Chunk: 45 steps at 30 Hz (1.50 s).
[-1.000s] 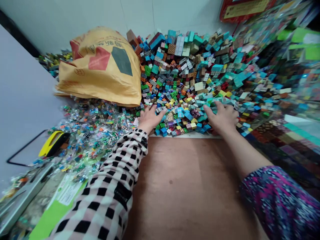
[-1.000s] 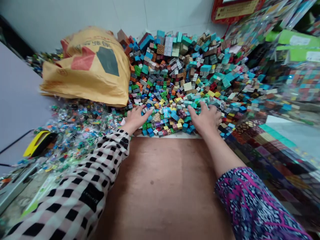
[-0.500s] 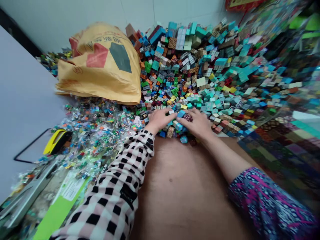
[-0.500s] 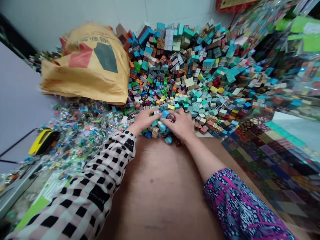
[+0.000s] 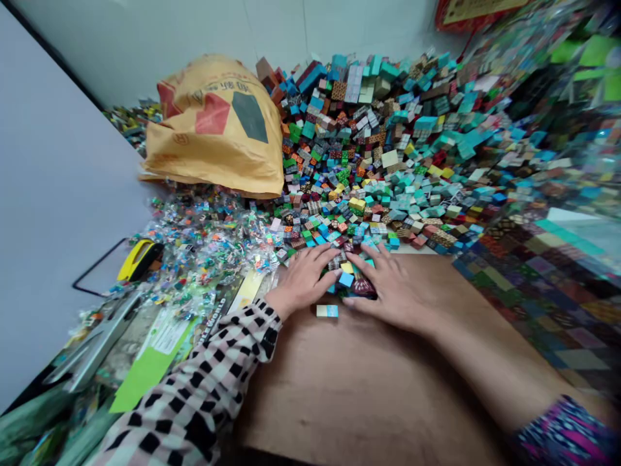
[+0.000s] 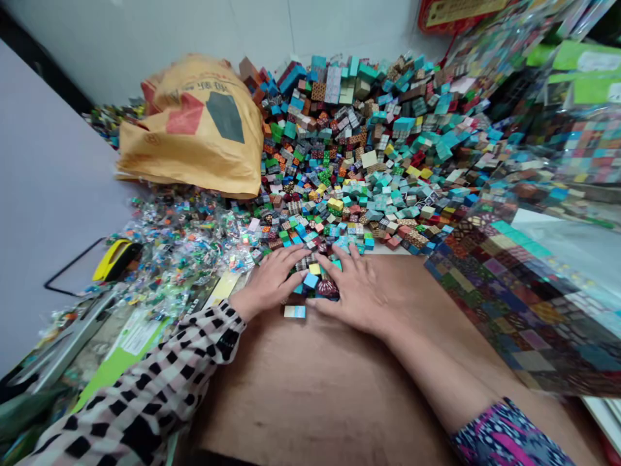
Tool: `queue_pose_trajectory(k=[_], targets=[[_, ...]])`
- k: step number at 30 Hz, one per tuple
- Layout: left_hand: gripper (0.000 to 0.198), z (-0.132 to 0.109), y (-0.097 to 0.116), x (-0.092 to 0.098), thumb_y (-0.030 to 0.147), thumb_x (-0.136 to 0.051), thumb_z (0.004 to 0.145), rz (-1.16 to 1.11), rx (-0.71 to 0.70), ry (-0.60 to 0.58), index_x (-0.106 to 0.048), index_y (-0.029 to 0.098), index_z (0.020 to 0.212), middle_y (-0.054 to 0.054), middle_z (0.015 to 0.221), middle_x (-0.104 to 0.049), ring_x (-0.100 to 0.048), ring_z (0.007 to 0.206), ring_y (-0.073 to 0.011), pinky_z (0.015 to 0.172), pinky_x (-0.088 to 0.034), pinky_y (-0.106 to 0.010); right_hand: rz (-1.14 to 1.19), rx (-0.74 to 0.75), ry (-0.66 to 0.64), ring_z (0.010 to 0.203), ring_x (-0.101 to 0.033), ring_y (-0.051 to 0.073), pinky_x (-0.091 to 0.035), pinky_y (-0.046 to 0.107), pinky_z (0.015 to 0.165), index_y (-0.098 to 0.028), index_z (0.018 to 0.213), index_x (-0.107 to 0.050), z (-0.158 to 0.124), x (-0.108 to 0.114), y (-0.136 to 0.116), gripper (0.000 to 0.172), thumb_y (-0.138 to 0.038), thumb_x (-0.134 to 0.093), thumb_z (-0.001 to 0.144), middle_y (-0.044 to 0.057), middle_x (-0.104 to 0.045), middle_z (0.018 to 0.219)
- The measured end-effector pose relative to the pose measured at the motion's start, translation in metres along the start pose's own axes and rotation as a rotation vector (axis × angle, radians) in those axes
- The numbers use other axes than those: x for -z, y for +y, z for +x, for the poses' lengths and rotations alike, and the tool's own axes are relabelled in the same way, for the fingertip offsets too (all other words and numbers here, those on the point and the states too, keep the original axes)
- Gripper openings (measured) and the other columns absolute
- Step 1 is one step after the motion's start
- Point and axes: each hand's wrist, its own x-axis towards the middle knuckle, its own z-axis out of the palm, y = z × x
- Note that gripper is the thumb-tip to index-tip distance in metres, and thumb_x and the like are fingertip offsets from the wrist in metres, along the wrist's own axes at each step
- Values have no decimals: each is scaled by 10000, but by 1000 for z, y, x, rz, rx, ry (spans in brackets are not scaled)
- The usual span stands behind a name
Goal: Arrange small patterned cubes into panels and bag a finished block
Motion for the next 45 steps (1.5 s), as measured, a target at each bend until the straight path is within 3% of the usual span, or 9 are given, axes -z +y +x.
queue_pose_trajectory(k=[3, 7, 14, 18, 21, 25, 31, 36, 45], targets=[[499, -20, 4, 0, 455, -331, 1009, -20, -67, -57, -431, 270, 1462, -51, 1566, -392, -353, 1430, -248, 1168, -291, -491, 19, -47, 44, 1475, -187, 403, -286, 662, 1105, -356, 1522, -337, 3, 5, -10, 704, -705, -359, 911, 70, -234, 1628], [496, -43, 6, -6, 389, -323, 1015, -3, -115, -116, -402, 227, 1477, -88, 1618, -276, -242, 1493, -236, 1214, -218, -495, -42, 12, -41, 1457, -249, 393, -323, 615, 1105, -273, 1524, -362, 9, -1, -29, 716, -686, -278, 945, 90, -344, 1586], [605, -73, 3, -5, 432, -443, 973, -40, -177, -227, -293, 252, 1531, -91, 1627, -226, -107, 1516, -332, 1182, -24, -690, -234, 95, -194, 1397, -328, 473, -370, 667, 1036, -326, 1548, -303, -20, -3, -47, 759, -718, -367, 901, 88, -308, 1599], [524, -85, -4, -6, 419, -378, 1004, -93, -99, -41, -320, 309, 1513, -66, 1609, -295, -171, 1511, -295, 1190, 33, -666, -252, 44, -193, 1432, -243, 486, -266, 745, 1060, -351, 1521, -359, -37, 0, -46, 740, -748, -300, 899, 71, -285, 1607], [554, -89, -9, -13, 423, -342, 1013, -100, -9, 44, -275, 254, 1536, -108, 1613, -277, -192, 1507, -279, 1221, -65, -611, -256, 17, -141, 1467, -164, 453, -201, 735, 1101, -265, 1541, -331, -41, -4, -56, 790, -738, -268, 911, 104, -258, 1612], [624, -96, -10, -20, 425, -334, 1013, -154, -116, -86, -178, 183, 1567, -138, 1595, -311, -219, 1501, -247, 1217, -265, -491, -207, 124, -156, 1468, -189, 429, -234, 653, 1138, -188, 1549, -312, -50, -15, -75, 850, -742, -297, 904, 138, -250, 1611], [664, -113, -1, -22, 432, -347, 1017, -53, -198, -98, -49, 254, 1584, -93, 1634, -206, -163, 1515, -231, 1236, -204, -494, -216, 102, -151, 1461, -201, 444, -229, 692, 1113, -200, 1535, -349, -73, -14, -69, 845, -753, -295, 898, 152, -273, 1600], [640, -107, 20, -21, 494, -392, 986, 9, -217, -217, -193, 302, 1563, -58, 1597, -321, -215, 1499, -295, 1218, -161, -578, -221, 71, -168, 1456, -244, 417, -225, 668, 1133, -146, 1515, -381, -84, -5, -66, 904, -781, -282, 879, 178, -305, 1581], [580, -98, 37, -17, 525, -421, 950, 216, -66, -59, -389, 303, 1485, -57, 1583, -348, -197, 1494, -358, 1183, 56, -660, -201, 43, -168, 1441, -279, 420, -257, 673, 1113, -110, 1504, -391, -99, -1, -62, 913, -774, -280, 888, 202, -322, 1566]])
